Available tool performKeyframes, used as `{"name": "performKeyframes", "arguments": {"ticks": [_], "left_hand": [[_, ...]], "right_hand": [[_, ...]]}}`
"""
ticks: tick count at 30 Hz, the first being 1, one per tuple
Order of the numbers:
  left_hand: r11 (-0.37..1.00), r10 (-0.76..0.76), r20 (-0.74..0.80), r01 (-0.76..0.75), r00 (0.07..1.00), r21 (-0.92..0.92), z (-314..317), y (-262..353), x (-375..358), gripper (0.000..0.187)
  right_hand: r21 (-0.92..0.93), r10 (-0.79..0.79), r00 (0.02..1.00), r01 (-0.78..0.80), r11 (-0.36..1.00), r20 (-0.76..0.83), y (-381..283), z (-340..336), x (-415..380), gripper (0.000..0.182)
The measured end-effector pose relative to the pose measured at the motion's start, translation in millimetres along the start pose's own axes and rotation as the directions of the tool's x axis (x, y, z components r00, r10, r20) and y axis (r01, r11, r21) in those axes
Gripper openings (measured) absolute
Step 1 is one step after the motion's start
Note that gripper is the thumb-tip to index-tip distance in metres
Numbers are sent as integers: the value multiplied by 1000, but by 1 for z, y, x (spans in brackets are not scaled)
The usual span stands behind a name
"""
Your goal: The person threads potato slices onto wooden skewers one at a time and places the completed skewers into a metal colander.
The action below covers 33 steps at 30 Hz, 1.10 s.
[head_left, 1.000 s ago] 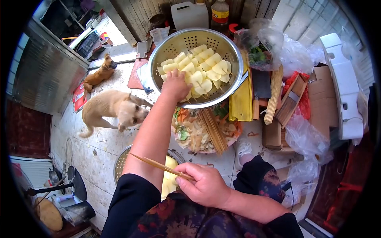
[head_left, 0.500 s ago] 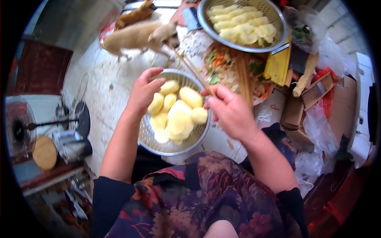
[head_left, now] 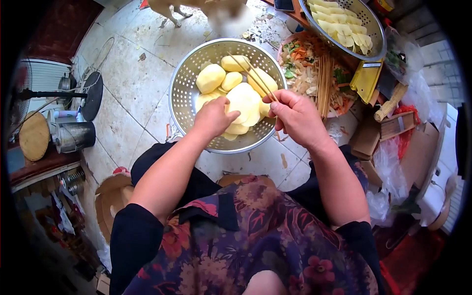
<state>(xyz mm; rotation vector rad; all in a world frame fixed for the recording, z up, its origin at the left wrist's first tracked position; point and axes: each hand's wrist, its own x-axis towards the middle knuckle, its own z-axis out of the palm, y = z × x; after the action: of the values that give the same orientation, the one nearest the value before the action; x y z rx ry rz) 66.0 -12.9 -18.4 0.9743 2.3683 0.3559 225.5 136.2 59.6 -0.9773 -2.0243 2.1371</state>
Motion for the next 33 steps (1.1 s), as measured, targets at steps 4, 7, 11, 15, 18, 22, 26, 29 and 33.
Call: {"name": "performKeyframes", "arguments": {"ticks": [4,7,11,15,18,22,26,29,33], "left_hand": [[994,8,-70,0,998,112,6,8,6,40],[987,-153,-12,152,988,-53,5,5,17,37],[989,-117,-7,116,993,-96,3,2,23,29],[996,23,-130,-33,991,-78,-4,0,25,25],[822,-132,-18,99,991,-560,-33,-2,33,21],[142,-176,-8,17,984,-990,-60,-8,31,13],[6,-212,13,14,977,-1000,-68,-11,29,25],[-50,-172,38,30,984,-998,-69,-12,29,28],[-41,-225,-1,-11,974,-999,-69,-13,29,25]], "right_hand": [[-23,-50,998,51,998,47,5,4,-2,22],[-40,-65,997,66,997,40,7,4,-1,22],[-39,-77,996,79,996,53,8,4,4,21],[-8,-9,998,10,1000,56,2,6,5,21],[5,83,993,-84,996,81,3,9,10,22],[50,135,976,-145,988,170,8,19,12,27],[73,215,958,-232,970,187,3,27,14,20],[72,234,958,-248,966,169,1,30,17,15],[64,249,954,-262,963,170,-2,33,17,9]]}}
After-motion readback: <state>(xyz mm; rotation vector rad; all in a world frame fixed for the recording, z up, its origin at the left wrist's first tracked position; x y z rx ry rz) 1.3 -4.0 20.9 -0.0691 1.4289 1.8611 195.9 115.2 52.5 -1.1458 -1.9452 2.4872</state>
